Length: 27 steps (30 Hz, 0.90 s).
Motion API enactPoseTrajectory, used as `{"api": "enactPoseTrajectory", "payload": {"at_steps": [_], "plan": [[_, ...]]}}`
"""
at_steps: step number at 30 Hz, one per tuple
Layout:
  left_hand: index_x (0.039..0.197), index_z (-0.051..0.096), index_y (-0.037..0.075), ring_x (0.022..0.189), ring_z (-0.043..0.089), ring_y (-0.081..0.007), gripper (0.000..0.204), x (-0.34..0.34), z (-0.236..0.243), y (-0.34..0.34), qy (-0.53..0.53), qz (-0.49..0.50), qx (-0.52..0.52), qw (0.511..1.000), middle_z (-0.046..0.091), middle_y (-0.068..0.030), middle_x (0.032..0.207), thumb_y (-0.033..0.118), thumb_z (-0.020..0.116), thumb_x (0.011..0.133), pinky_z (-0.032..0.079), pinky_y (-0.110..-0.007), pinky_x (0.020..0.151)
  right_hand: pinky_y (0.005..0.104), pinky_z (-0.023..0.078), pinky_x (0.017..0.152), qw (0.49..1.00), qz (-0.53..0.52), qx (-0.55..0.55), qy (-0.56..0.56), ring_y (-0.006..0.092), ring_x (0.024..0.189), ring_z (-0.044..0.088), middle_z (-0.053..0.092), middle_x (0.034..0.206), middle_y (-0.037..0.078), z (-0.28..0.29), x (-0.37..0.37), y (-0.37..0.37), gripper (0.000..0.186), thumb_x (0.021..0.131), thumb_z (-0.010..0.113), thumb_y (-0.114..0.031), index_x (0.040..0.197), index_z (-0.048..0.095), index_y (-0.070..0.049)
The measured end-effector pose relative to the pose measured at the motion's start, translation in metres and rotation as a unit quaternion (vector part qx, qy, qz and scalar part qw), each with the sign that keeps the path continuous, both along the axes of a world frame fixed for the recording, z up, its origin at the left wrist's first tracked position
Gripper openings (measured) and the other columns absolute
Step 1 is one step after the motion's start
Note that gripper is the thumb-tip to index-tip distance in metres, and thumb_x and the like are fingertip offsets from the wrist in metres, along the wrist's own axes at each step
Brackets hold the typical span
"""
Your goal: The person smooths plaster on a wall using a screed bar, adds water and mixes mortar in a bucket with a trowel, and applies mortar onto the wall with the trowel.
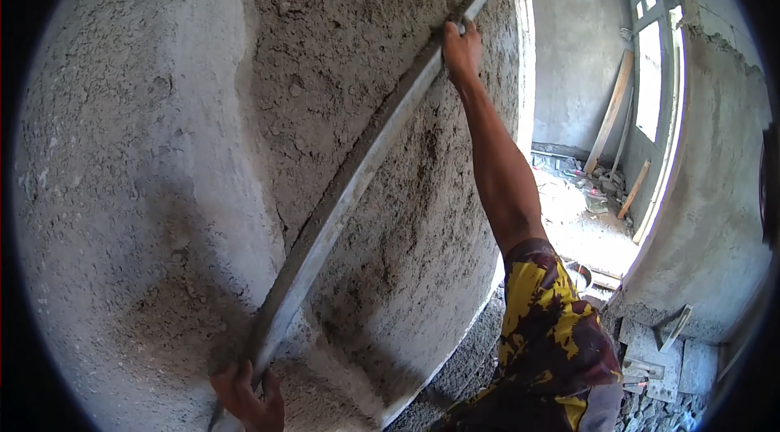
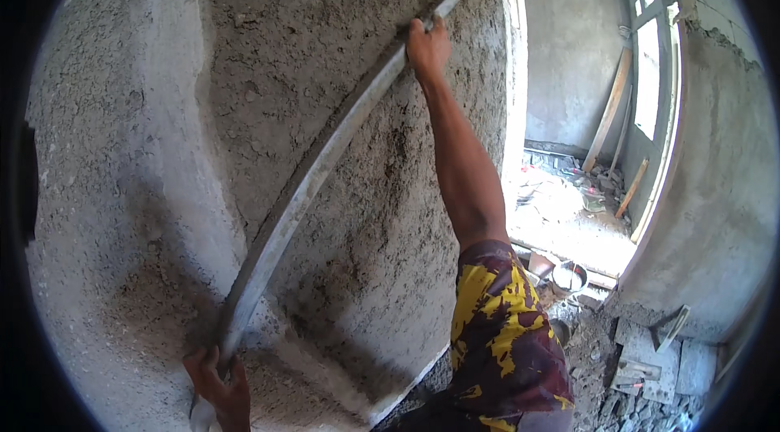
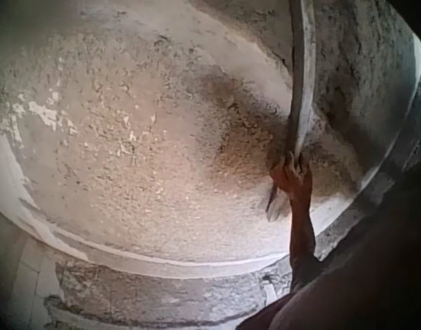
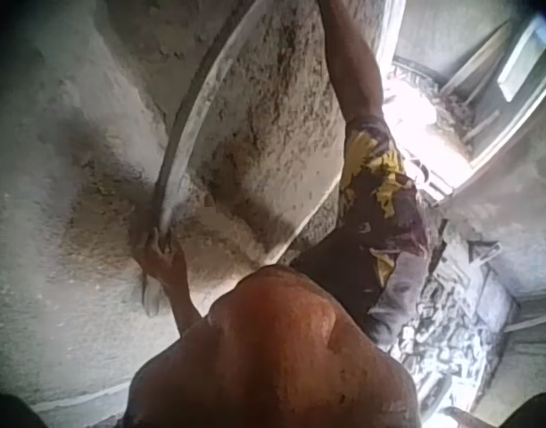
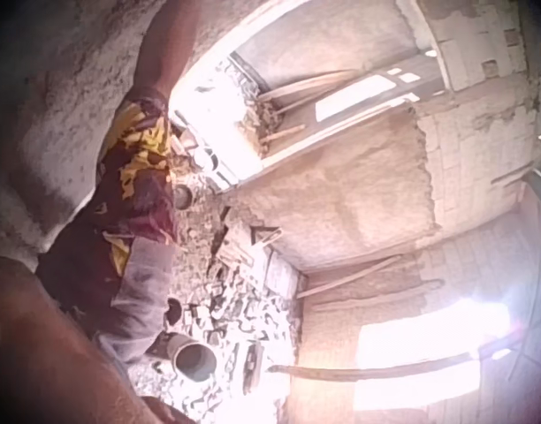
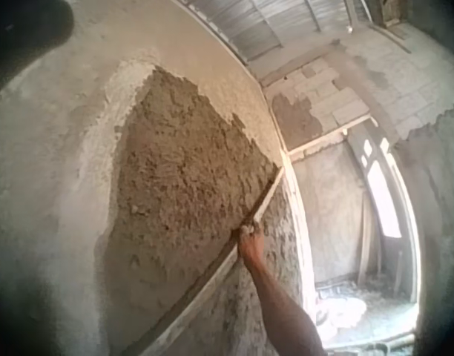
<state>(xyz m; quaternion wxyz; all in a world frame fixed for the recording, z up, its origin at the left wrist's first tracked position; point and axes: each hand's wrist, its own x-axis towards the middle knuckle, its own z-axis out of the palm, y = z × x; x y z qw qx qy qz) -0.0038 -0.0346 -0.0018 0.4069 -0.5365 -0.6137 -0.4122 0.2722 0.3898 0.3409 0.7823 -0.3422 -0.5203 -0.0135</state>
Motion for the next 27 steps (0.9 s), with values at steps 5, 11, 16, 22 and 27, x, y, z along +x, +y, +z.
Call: {"api": "enactPoseTrajectory", "payload": {"at_steps": [5,11,16,22,27], "plan": [[0.100,0.051,-0.003,0.090,0.048,-0.0340,0.034,0.006,0.000,0.014,-0.035,-0.005,0.040,0.999,0.046,-0.0187,0.100,0.012,0.067,0.074,0.040,-0.043,0.077,0.0424,0.044,0.087,0.997,0.071,0.037,0.004,0.0394,0.096,0.058,0.060,0.101,0.026,0.044,-0.008,-0.016,0.058,0.077,0.054,-0.035,0.122,0.048,0.001],[0.101,0.050,-0.003,0.090,0.048,-0.0344,0.037,0.026,-0.008,0.028,-0.043,-0.039,0.027,0.998,0.046,-0.0187,0.097,0.015,0.068,0.073,0.040,-0.043,0.077,0.0435,0.046,0.083,0.993,-0.023,0.105,-0.047,0.0399,0.090,0.060,0.062,0.094,0.026,0.066,-0.009,-0.010,0.054,0.077,0.055,-0.032,0.118,0.050,0.002],[0.099,0.051,-0.003,0.091,0.049,-0.0355,0.037,0.019,-0.013,0.030,-0.059,-0.025,0.016,0.998,0.047,-0.0196,0.098,0.015,0.069,0.073,0.040,-0.043,0.078,0.0438,0.045,0.084,0.995,-0.026,0.091,-0.014,0.0403,0.092,0.059,0.062,0.096,0.026,0.035,0.001,-0.003,0.056,0.077,0.054,-0.032,0.118,0.049,0.005],[0.098,0.052,-0.003,0.093,0.049,-0.0357,0.036,0.019,-0.004,0.038,-0.050,-0.023,0.059,0.997,0.048,-0.0192,0.099,0.015,0.069,0.072,0.040,-0.045,0.080,0.0424,0.044,0.086,0.996,-0.030,0.067,-0.051,0.0392,0.094,0.059,0.060,0.102,0.027,0.074,-0.004,-0.010,0.061,0.077,0.052,-0.036,0.122,0.046,0.005],[0.100,0.053,-0.002,0.093,0.049,-0.0343,0.037,0.011,-0.003,0.023,-0.058,0.040,0.036,0.997,0.048,-0.0182,0.099,0.013,0.070,0.071,0.040,-0.045,0.079,0.0422,0.042,0.089,0.999,0.041,0.006,-0.020,0.0385,0.099,0.057,0.059,0.104,0.027,0.014,0.015,0.012,0.062,0.077,0.053,-0.036,0.123,0.045,0.005]]}}
